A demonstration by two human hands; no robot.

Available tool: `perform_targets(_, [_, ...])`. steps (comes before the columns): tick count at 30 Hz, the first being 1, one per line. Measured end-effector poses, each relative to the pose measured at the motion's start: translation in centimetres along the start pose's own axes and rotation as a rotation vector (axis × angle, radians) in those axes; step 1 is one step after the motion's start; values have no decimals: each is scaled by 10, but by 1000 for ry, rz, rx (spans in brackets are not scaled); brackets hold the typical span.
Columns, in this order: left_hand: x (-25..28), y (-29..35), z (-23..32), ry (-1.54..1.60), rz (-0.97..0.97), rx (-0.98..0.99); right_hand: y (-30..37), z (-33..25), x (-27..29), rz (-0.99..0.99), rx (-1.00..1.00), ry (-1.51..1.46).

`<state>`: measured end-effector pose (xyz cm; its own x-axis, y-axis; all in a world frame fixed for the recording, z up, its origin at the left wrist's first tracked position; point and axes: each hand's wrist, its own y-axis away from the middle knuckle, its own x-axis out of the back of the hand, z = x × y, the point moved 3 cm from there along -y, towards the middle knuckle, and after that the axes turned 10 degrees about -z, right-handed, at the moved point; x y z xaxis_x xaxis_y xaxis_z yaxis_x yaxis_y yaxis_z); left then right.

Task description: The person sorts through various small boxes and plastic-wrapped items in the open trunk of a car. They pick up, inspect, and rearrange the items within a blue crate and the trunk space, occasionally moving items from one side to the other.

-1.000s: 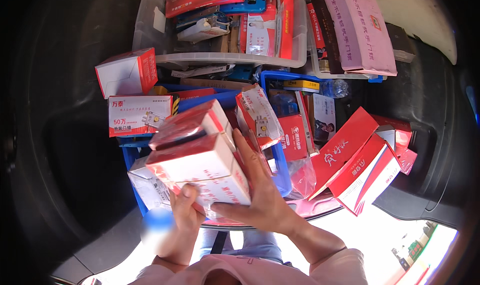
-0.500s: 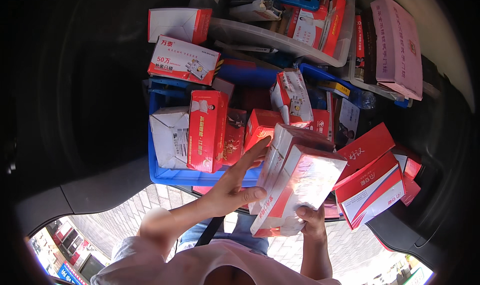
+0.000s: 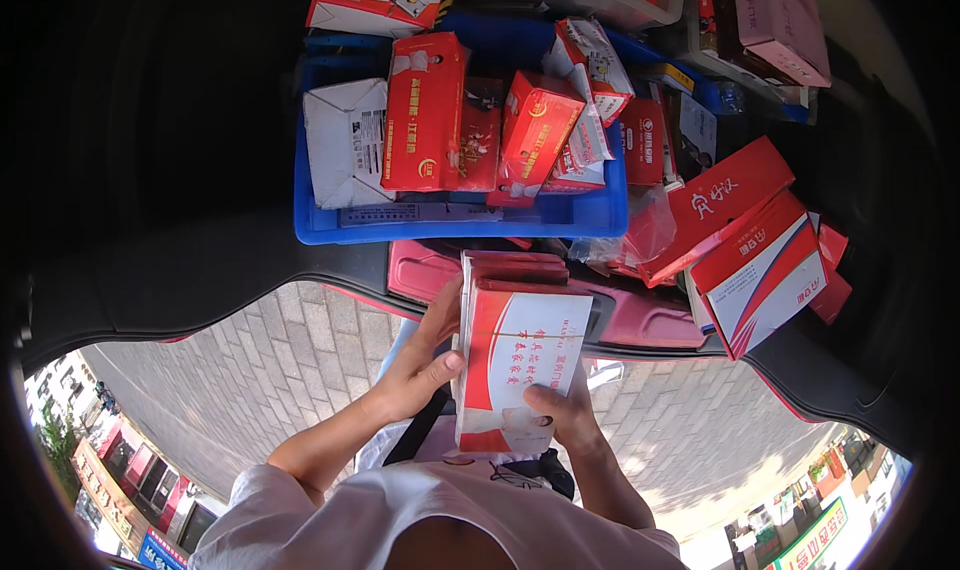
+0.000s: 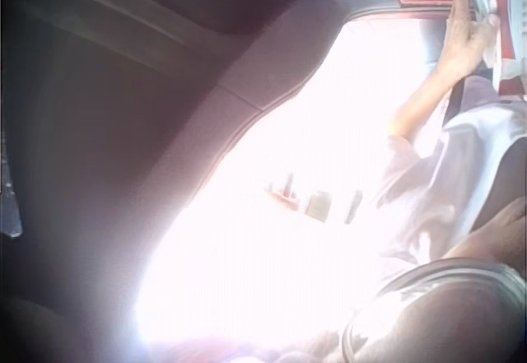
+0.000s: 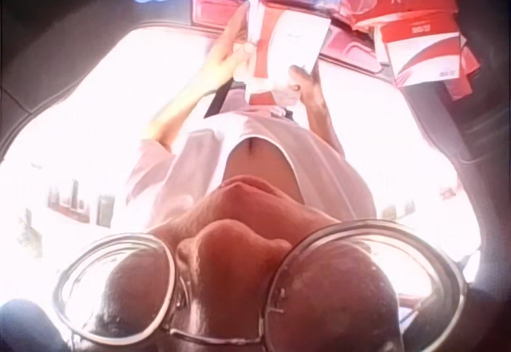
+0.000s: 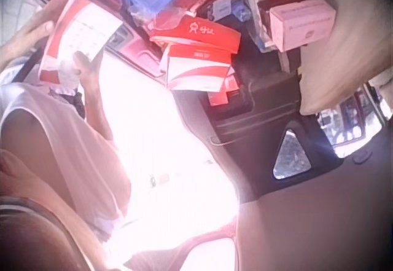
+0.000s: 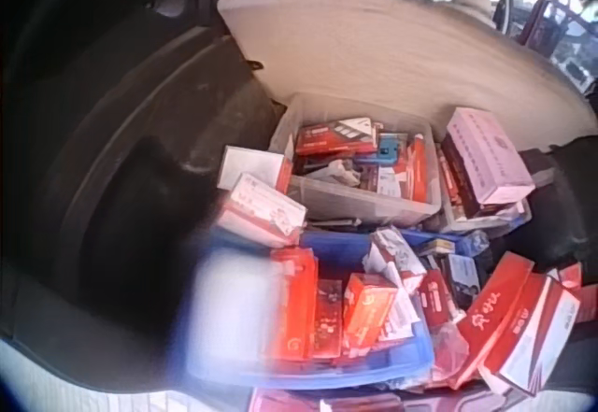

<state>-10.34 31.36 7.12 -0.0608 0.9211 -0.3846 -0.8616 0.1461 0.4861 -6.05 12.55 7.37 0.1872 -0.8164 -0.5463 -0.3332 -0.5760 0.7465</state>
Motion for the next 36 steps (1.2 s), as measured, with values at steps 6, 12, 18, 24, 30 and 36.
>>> perform_targets(6, [115, -43, 98, -354, 767, -437, 26, 12, -1, 128, 199, -49])
perform_targets(12, [256, -120, 94, -2, 1251, -241, 43, 24, -2, 320, 329, -66])
perform_targets(18, [301, -161, 94, 11, 1410, -191, 49, 12, -16, 409, 429, -112])
perform_targets(24, [286, -202, 216, -904, 1075, -885, 27, -73, 4, 568, 525, 471])
perform_targets(30, [330, -244, 334, -2699, 1027, -187, -52, -232, -23, 559, 754, 1536])
perform_targets(36, [334, -269, 346, -2945, 817, 157, -217, -383, -49, 483, 947, 2274])
